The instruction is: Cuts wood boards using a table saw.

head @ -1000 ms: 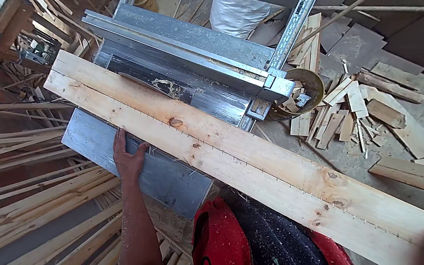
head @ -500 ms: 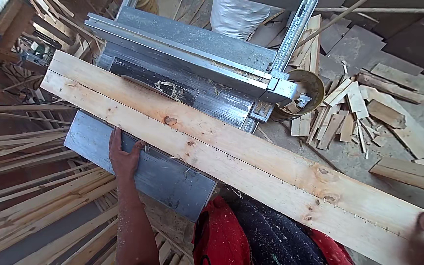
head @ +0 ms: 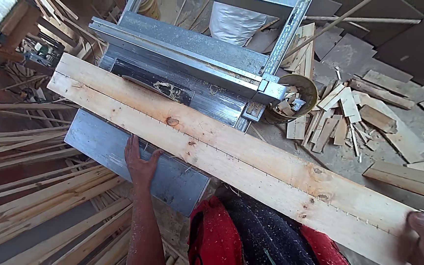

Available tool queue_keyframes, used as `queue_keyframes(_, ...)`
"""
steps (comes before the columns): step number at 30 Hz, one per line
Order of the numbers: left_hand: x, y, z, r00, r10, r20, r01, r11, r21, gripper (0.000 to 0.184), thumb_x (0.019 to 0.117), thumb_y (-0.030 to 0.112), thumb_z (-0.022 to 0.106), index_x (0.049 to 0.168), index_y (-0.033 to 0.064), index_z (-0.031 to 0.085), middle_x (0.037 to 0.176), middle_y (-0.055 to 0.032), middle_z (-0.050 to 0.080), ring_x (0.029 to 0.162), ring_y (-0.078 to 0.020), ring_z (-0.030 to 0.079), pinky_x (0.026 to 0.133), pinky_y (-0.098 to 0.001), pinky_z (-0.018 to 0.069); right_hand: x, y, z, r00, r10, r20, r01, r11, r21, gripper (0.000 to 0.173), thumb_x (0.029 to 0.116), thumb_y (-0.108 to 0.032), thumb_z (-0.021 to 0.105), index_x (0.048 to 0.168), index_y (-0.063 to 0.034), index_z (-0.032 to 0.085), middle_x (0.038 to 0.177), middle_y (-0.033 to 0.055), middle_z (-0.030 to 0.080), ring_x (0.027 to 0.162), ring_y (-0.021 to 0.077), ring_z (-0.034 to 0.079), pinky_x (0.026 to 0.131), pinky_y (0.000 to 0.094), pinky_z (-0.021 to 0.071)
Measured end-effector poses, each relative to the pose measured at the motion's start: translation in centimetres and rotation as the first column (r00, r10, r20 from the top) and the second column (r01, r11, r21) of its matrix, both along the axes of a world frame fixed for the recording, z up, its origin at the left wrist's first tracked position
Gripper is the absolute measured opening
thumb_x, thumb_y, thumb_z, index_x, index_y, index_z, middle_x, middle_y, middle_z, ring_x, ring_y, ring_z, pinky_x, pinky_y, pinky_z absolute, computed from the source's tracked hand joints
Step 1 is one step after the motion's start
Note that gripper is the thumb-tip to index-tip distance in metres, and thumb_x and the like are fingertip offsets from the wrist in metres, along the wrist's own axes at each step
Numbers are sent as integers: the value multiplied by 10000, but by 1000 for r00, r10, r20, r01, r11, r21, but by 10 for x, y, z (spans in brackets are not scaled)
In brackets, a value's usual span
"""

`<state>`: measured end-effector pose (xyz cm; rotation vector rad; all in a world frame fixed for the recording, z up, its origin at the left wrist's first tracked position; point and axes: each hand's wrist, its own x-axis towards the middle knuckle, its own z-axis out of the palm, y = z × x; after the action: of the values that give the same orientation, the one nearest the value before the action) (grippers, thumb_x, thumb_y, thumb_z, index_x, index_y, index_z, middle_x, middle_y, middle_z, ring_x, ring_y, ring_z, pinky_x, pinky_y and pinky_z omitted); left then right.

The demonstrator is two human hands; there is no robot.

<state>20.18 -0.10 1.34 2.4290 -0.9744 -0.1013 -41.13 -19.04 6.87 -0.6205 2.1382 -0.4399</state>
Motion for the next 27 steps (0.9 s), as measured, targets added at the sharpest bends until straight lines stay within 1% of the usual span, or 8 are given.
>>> queue_keyframes(2, 3, -2, -1, 1000, 10, 7, -10, 1000, 1, 1013, 805, 674, 719, 1546, 46, 431, 1626, -147, 381, 1539, -284, 296, 1271, -469, 194, -24, 3, -11, 993, 77, 87, -75, 997, -22, 528, 1116, -457, 269, 1416, -46, 409, 1066, 33, 544, 914, 39, 586, 796, 323, 539)
queue_keyframes(5, 6, -4, 1, 1000, 10, -11, -10, 1000, -13, 1004, 815, 654, 729, 1553, 48, 417, 1641, -132, 358, 1549, -263, 272, 1278, -451, 177, -54, 5, -27, 971, 204, 124, -205, 979, -4, 550, 1090, -530, 301, 1351, -81, 482, 980, 31, 603, 860, 92, 635, 755, 382, 572)
queue_keyframes(8, 8, -7, 5, 1000, 14, -16, -14, 1000, -22, 1004, 808, 643, 737, 1557, 57, 415, 1645, -121, 358, 1546, -241, 284, 1279, -440, 182, -64, 2, -35, 948, 285, 139, -289, 957, 14, 594, 1068, -591, 306, 1298, -93, 534, 935, 47, 627, 835, 139, 654, 723, 427, 577)
queue_keyframes(9, 9, -7, 5, 1000, 15, -19, -16, 1000, -21, 1006, 810, 643, 736, 1559, 57, 411, 1645, -125, 356, 1546, -242, 285, 1277, -444, 182, -63, 2, -36, 947, 290, 137, -296, 955, 18, 601, 1058, -611, 318, 1270, -101, 555, 913, 51, 638, 812, 154, 665, 698, 433, 581)
queue_keyframes(12, 11, -6, 4, 999, 24, -31, -24, 1000, 1, 1030, 800, 673, 729, 1567, 68, 402, 1651, -118, 347, 1549, -250, 276, 1276, -459, 182, -65, 5, -34, 948, 281, 149, -288, 957, 31, 652, 1030, -659, 359, 1282, -100, 582, 949, 91, 677, 843, 211, 695, 722, 484, 593)
queue_keyframes(17, 21, -5, 2, 999, 21, -50, -21, 1000, -4, 1023, 812, 675, 720, 1582, 94, 378, 1659, -110, 328, 1554, -253, 254, 1273, -468, 183, -56, 3, -34, 943, 281, 177, -290, 956, 30, 628, 1037, -645, 347, 1251, -105, 589, 922, 76, 679, 822, 202, 700, 704, 472, 601)
queue_keyframes(23, 23, -6, 7, 999, 23, -49, -23, 1000, 3, 1040, 798, 680, 722, 1572, 68, 392, 1650, -133, 343, 1552, -270, 265, 1274, -460, 182, -46, 6, -30, 960, 239, 147, -249, 967, 51, 648, 1035, -651, 350, 1309, -102, 559, 988, 98, 678, 853, 208, 698, 713, 476, 595)
queue_keyframes(27, 28, -5, 4, 997, 38, -64, -37, 999, 10, 1044, 797, 684, 729, 1587, 103, 373, 1663, -108, 319, 1557, -259, 246, 1275, -460, 178, -44, 5, -29, 948, 266, 175, -278, 959, 48, 649, 1028, -665, 339, 1310, -121, 556, 982, 83, 691, 847, 201, 714, 699, 455, 608)
